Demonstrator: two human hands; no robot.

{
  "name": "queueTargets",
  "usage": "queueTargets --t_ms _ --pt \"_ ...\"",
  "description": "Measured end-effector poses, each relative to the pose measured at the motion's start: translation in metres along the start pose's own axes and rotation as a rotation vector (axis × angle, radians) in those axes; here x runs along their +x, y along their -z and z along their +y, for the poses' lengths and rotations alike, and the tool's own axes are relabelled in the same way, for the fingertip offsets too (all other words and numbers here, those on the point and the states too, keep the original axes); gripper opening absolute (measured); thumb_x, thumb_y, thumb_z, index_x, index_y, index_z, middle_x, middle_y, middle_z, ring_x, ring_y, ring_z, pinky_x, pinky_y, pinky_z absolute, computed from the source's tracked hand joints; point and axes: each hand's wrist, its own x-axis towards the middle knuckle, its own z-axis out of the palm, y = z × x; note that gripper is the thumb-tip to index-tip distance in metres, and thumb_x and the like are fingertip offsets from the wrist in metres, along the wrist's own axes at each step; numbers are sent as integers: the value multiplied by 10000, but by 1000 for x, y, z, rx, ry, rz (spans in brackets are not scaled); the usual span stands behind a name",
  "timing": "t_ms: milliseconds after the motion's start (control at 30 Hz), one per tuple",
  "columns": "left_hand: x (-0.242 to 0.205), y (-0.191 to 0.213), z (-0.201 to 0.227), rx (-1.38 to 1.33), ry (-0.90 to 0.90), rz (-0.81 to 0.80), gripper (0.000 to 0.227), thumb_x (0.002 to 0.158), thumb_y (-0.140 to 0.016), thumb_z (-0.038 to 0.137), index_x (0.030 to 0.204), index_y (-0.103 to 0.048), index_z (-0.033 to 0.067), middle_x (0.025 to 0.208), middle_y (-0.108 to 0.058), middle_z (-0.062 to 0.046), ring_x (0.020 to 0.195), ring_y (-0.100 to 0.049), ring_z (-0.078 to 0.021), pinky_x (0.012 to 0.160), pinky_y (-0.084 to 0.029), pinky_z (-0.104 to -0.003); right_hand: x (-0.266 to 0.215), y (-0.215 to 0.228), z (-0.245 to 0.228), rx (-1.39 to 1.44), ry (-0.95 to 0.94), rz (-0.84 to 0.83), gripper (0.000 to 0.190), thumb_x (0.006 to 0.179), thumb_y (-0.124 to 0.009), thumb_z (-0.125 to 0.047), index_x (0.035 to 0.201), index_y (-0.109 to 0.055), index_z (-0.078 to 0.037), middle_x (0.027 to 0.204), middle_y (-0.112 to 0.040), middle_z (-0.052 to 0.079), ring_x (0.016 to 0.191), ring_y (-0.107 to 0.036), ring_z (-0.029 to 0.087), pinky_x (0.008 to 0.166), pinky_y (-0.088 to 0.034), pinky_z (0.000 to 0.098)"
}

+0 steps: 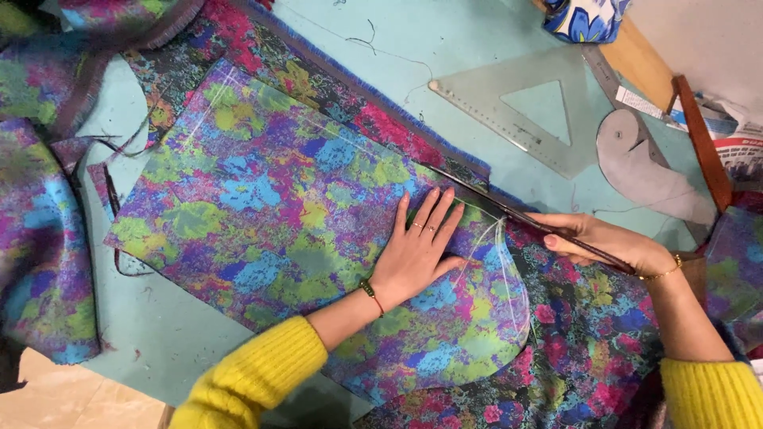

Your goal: The person uses large shears to cut a piece of colorful patterned fabric along the edge of a transparent plastic pattern placed on a table. After cutting, the person removes the pattern and uses a white marking tool to draw on the fabric.

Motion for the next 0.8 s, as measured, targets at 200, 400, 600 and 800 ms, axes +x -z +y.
queueTargets --t_ms 200,400,600,800 --pt "7 5 -28 -120 72 -79 820 1018 -279 707 1635 -206 172 1711 -131 -78 1582 -12 -290 1241 -14 -666 -2 -4 -26 -214 28 -22 786 841 -559 -466 1581 -410 -245 1683 -390 -108 1535 -355 71 1206 -355 301" --pt "-1 35 -86 128 258 54 722 1021 -325 726 1540 -498 256 1635 -418 -106 1565 -210 -329 1218 -131 -691 15 -8 -43 -334 43 -60 844 829 -508 -552 1607 -321 -285 1721 -288 -120 1571 -286 87 1228 -285 318" --pt "-6 33 -98 115 259 93 759 991 -452 737 1567 -488 244 1658 -341 -149 1539 -260 -387 1191 -175 -748 25 -7 -40 -324 111 -88 835 849 -492 -548 1612 -304 -266 1714 -299 -96 1560 -293 92 1228 -259 328" --pt "-7 34 -100 132 263 48 762 1013 -374 726 1601 -426 243 1678 -303 -133 1554 -235 -354 1189 -167 -750 38 -2 -21 -147 85 -36 747 911 -586 -399 1620 -435 -217 658 -358 -11 562 -297 112 519 -250 303"
